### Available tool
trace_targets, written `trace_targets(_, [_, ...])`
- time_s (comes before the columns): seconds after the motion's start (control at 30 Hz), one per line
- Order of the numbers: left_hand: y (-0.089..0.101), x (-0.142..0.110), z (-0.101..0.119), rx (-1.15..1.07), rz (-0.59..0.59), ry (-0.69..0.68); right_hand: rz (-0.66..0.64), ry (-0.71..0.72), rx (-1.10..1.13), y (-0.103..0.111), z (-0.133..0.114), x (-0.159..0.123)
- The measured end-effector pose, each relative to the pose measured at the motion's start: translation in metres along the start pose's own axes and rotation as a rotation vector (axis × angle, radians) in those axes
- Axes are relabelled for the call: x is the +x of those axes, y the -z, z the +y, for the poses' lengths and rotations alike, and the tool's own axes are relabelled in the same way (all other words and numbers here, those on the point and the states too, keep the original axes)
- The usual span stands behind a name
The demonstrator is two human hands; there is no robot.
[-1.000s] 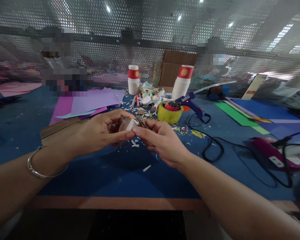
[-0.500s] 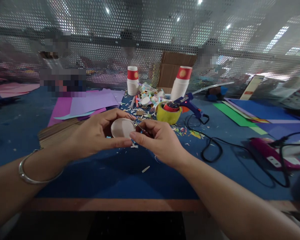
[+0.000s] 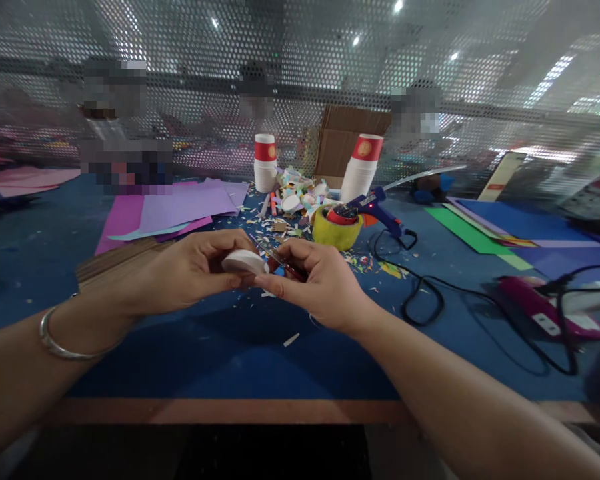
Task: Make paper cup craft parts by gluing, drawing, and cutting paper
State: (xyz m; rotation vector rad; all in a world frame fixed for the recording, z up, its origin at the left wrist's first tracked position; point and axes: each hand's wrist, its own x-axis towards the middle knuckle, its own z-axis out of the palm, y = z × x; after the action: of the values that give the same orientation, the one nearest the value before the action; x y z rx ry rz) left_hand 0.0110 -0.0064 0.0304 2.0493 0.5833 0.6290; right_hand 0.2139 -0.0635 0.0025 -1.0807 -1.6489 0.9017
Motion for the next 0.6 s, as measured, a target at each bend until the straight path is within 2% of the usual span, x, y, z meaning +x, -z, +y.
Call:
trace_targets(0.13, [-0.001,0.0,0.001,0.046,0.031,-0.007,0.014,0.029,-0.022,-0.001,-0.002,0.0])
trace_targets(0.27, [0.002,-0.001,0.001,-0.011,-0.001,0.021,0.01,0.03,-0.027,0.001,-0.003,-0.001])
trace_targets(0.43, [0.013,-0.003,0.008,-0.239,-0.111,0.138,-0.001,0.034,-0.01,0.005,-0.002,-0.001])
trace_targets(0.6, [0.02,-0.004,0.007,-0.49,-0.114,0.275,-0.021,0.038,0.01,0.008,-0.002,-0.002])
